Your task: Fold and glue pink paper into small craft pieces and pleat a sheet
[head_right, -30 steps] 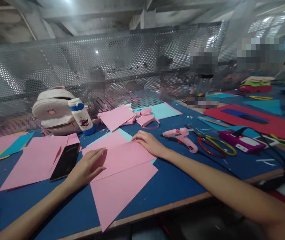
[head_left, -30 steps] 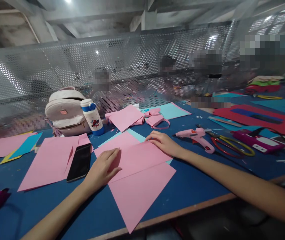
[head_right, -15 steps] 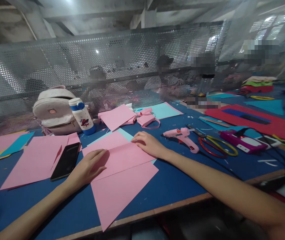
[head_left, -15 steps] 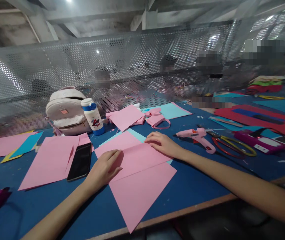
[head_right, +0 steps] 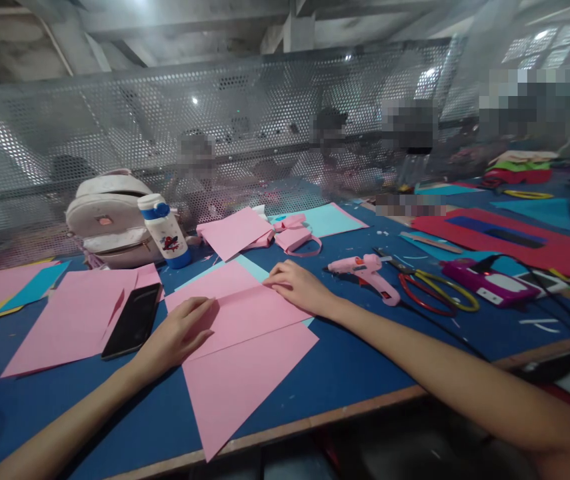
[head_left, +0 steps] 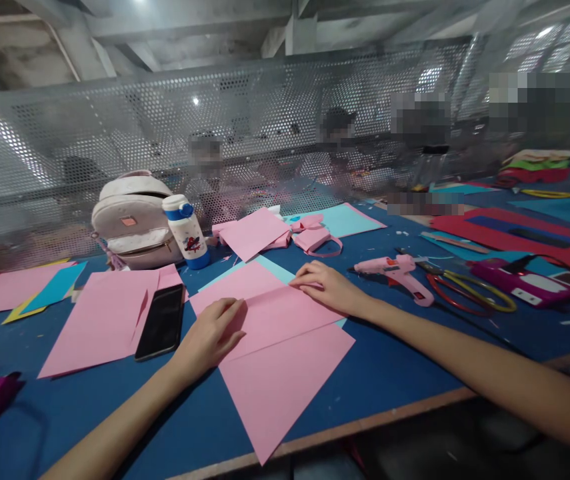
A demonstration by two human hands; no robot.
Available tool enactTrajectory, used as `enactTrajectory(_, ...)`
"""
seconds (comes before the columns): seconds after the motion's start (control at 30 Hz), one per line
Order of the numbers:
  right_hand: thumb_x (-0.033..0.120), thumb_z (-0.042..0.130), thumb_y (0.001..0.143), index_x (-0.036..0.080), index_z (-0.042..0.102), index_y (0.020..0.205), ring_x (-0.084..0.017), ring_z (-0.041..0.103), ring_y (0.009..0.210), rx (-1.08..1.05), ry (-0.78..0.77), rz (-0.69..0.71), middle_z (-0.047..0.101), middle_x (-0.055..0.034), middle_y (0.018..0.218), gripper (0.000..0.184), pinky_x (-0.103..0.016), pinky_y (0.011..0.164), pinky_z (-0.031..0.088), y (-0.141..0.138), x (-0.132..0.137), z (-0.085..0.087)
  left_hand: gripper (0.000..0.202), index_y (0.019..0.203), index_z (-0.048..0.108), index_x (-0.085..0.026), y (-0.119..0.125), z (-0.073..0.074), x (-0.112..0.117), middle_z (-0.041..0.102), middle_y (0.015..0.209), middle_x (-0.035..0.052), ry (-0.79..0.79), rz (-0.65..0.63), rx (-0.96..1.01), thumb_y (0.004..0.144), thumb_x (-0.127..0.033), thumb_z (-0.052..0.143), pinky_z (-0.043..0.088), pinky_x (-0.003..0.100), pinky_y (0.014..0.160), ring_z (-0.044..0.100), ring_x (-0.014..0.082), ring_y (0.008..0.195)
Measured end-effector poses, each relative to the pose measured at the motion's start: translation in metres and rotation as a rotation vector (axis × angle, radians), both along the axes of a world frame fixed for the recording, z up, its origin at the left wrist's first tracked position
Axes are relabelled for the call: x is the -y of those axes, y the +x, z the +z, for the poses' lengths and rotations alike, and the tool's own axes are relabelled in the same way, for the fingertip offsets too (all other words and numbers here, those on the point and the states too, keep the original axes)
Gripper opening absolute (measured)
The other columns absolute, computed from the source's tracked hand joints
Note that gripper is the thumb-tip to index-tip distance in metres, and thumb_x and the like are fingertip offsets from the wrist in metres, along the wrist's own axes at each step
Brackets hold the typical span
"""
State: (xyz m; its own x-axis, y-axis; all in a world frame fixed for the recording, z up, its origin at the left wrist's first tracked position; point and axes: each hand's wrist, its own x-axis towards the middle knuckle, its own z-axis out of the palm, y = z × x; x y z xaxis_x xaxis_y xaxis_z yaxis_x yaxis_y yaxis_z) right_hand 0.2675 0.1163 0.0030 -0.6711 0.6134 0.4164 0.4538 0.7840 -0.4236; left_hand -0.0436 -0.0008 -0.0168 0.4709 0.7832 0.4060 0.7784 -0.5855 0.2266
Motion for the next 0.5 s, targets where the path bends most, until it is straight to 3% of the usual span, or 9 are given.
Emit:
enactTrajectory(0.33,0.019,0.053,0.092,0.024,0.077,0.099,-0.023,0.059,0.099,0.005,0.003,0.009,0.072,-0.0071,0.102,0.026,-0.040,0.090,0.049,-0.0016,0.0025,0.0022,0.042,0.138,0.048,-0.020,0.0014,0.0022,0.0007,0.057,0.132,0.0164,0.024,-0.020,0.015,0.097,-0.028,0.054,0.051,0.046,0.099,0.057,0.0295,0.119)
enactTrajectory(0.5,0.018,0.056,0.091,0.022,0.073,0.109,-0.024,0.059,0.106,0.022,0.012,0.017,0.072,-0.0071,0.109,0.026,-0.040,0.095,0.047,-0.0013,0.0029,0.0022,0.041,0.137,0.048,-0.020,0.0030,0.0039,0.0014,0.058,0.131,0.0149,0.046,-0.020,0.001,0.098,-0.029,0.054,0.050,0.043,0.100,0.056,0.0276,0.119)
